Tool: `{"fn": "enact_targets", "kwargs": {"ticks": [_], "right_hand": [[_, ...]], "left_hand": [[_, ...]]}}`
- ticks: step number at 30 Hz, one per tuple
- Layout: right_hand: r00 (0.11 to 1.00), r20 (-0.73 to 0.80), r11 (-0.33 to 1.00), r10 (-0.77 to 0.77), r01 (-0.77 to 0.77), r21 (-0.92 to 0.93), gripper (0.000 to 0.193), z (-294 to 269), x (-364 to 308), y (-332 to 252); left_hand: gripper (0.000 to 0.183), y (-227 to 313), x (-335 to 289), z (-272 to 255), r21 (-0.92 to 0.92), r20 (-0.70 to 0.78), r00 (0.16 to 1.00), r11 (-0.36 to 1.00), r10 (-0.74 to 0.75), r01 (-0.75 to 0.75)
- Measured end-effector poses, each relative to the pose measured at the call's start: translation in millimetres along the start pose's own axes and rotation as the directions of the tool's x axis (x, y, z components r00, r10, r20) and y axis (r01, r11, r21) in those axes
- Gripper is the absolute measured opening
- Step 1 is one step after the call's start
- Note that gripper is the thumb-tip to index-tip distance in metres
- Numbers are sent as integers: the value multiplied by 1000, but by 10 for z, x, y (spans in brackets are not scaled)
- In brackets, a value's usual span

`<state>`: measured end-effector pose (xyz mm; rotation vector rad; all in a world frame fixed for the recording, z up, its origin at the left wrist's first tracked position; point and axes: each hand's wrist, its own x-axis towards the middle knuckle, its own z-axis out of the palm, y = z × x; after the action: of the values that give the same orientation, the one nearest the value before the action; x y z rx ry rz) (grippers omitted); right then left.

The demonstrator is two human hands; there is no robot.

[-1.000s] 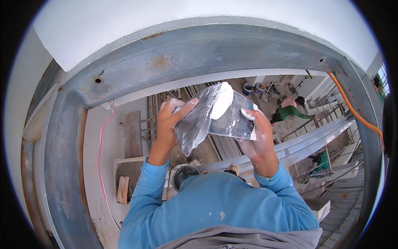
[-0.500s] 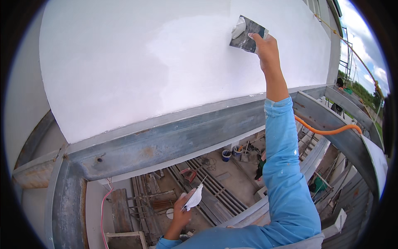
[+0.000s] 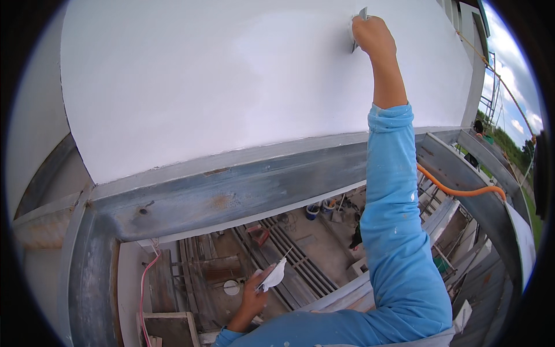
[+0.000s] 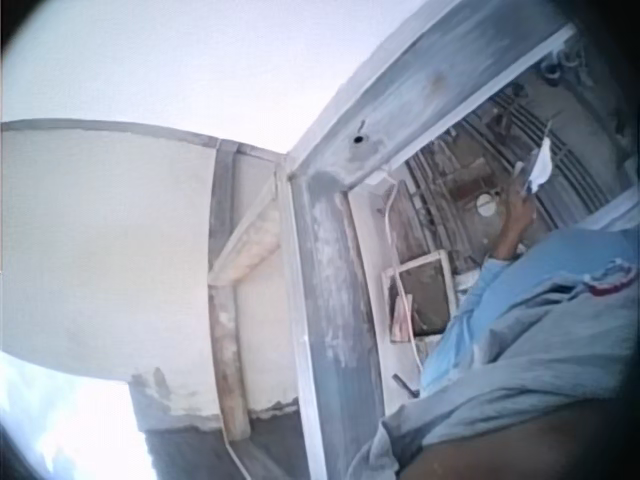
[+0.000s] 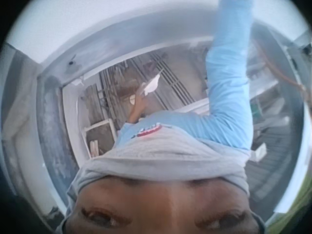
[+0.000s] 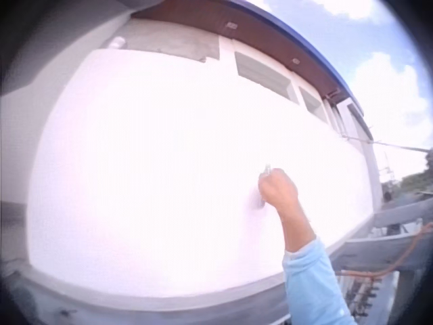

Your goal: The person applies white plaster to a large curved ceiling surface using a trowel and a hawk. They repeatedly scoop plaster from the hawk and spread it in smooth strokes across the ceiling, working methodically along the metal framework.

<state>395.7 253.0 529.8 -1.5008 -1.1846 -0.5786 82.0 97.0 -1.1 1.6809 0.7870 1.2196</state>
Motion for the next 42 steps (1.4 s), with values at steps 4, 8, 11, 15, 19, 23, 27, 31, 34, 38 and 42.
{"fn": "enact_targets", "kwargs": {"ticks": [4,8,11,15,19,23,27,31,34,38,42], "right_hand": [[969,-195,984,-155,133,-121,43,365,-582,-529],[803,-434,912,-409,372,-173,37,594,-1152,-974],[763,-415,867,-496,461,-188,54,891,-1421,-1005],[733,-250,770,-633,629,-105,57,922,-1998,-943],[732,-151,732,-664,678,71,40,607,-2146,-722],[926,-185,876,-330,373,304,41,-55,-1330,-344],[997,-69,968,-23,40,248,39,-248,-102,359],[1000,5,985,-17,16,170,37,-154,312,498],[999,45,992,22,-27,126,36,-55,290,270],[984,-98,989,-148,145,-38,33,58,-162,-276],[928,-187,947,-322,319,-49,32,168,-505,-646]], "left_hand": [[37,-71,-35,-12,-64,-80,996,997,36,-41],[38,-69,-40,-60,-3,-109,991,997,83,-83],[37,-182,-19,-86,-18,-35,999,1000,-16,16],[37,-66,61,17,-27,2,1000,1000,13,-13],[45,-72,-28,90,-90,16,995,991,-100,101],[52,-422,-216,148,-17,-32,970,971,-240,240],[45,-319,-221,178,-103,7,984,978,-179,179],[37,-99,-253,86,-268,141,910,870,-389,414],[33,-21,-270,80,-276,120,907,864,-404,421],[37,-176,-297,122,-300,21,951,905,-310,302],[35,-150,-245,106,-312,61,941,889,-333,335]]}}
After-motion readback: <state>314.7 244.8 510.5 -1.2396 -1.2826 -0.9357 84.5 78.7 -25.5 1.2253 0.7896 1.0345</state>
